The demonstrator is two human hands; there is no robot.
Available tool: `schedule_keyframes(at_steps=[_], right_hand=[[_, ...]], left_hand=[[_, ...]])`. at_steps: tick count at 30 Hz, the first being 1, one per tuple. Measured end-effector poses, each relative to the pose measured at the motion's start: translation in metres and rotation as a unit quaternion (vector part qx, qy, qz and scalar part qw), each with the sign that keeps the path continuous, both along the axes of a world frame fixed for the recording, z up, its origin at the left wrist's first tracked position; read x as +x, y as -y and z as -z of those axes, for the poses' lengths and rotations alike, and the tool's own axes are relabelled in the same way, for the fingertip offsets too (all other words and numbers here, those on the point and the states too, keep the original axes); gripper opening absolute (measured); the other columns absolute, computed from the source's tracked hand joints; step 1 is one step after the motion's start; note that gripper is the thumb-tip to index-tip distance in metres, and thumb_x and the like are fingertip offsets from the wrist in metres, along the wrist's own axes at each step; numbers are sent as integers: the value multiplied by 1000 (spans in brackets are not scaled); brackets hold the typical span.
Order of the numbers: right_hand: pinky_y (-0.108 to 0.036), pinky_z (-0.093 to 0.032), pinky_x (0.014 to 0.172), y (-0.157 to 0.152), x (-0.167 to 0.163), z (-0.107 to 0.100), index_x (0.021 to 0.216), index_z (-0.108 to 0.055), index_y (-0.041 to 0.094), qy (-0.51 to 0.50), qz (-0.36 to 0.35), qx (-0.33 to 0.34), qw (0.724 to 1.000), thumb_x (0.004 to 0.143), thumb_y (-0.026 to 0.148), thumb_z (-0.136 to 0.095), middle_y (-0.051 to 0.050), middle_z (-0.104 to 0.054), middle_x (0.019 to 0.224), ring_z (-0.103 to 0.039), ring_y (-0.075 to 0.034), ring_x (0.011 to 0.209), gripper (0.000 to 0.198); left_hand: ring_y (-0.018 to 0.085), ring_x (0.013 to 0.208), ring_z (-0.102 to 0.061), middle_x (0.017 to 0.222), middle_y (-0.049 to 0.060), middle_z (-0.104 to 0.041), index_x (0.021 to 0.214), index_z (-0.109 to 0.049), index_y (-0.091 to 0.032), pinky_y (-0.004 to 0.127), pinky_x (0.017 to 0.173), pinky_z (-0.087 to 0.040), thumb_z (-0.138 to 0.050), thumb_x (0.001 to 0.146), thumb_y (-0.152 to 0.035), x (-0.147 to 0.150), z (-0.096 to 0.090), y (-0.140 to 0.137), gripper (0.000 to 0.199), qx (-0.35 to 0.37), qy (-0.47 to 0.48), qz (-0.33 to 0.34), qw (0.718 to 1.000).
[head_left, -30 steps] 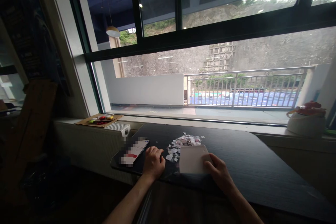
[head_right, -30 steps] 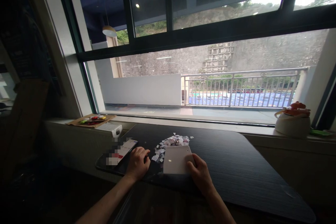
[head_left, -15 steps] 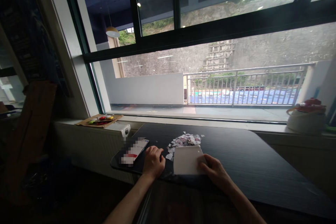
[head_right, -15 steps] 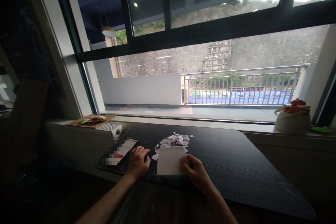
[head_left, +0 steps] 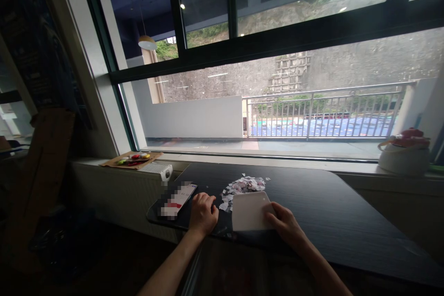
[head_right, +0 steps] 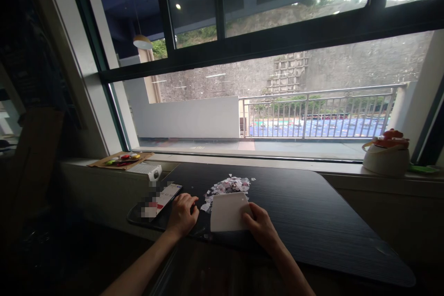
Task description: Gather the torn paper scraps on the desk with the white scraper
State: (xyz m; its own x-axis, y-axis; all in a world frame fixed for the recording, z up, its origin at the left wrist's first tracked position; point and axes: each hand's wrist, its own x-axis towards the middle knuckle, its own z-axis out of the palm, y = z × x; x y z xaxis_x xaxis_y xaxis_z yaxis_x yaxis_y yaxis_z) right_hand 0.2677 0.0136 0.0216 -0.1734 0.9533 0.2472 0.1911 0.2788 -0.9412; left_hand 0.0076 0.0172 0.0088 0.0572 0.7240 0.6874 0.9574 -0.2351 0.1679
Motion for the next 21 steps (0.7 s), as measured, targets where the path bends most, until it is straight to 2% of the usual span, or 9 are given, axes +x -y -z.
schedule_keyframes(at_steps=[8, 14, 21], right_hand=[[-25, -42, 54, 0, 1, 0, 76, -66, 13, -4, -63, 6, 998, 70, 34, -59, -2, -62, 67, -54, -16, 62, 23], [-26, -43, 56, -3, 0, 5, 78, -65, 13, -11, -46, 17, 999, 70, 33, -61, -2, -62, 69, -54, -17, 64, 22], [-25, -44, 56, 0, 0, 1, 81, -66, 13, 7, -105, 5, 994, 74, 35, -59, -2, -62, 71, -54, -15, 64, 24]], left_hand=[[24, 87, -54, 78, 6, -61, 84, -63, -17, 42, 85, -42, -50, 69, -9, -1, 1, 0, 22, 6, -3, 1, 1000], [23, 87, -54, 78, 5, -61, 83, -63, -18, 41, 84, -42, -50, 69, -9, 0, 1, 0, 22, 11, -6, -1, 1000], [23, 88, -54, 78, 5, -61, 84, -63, -19, 40, 84, -41, -50, 69, -9, 0, 0, 0, 22, 9, -8, -2, 1000]])
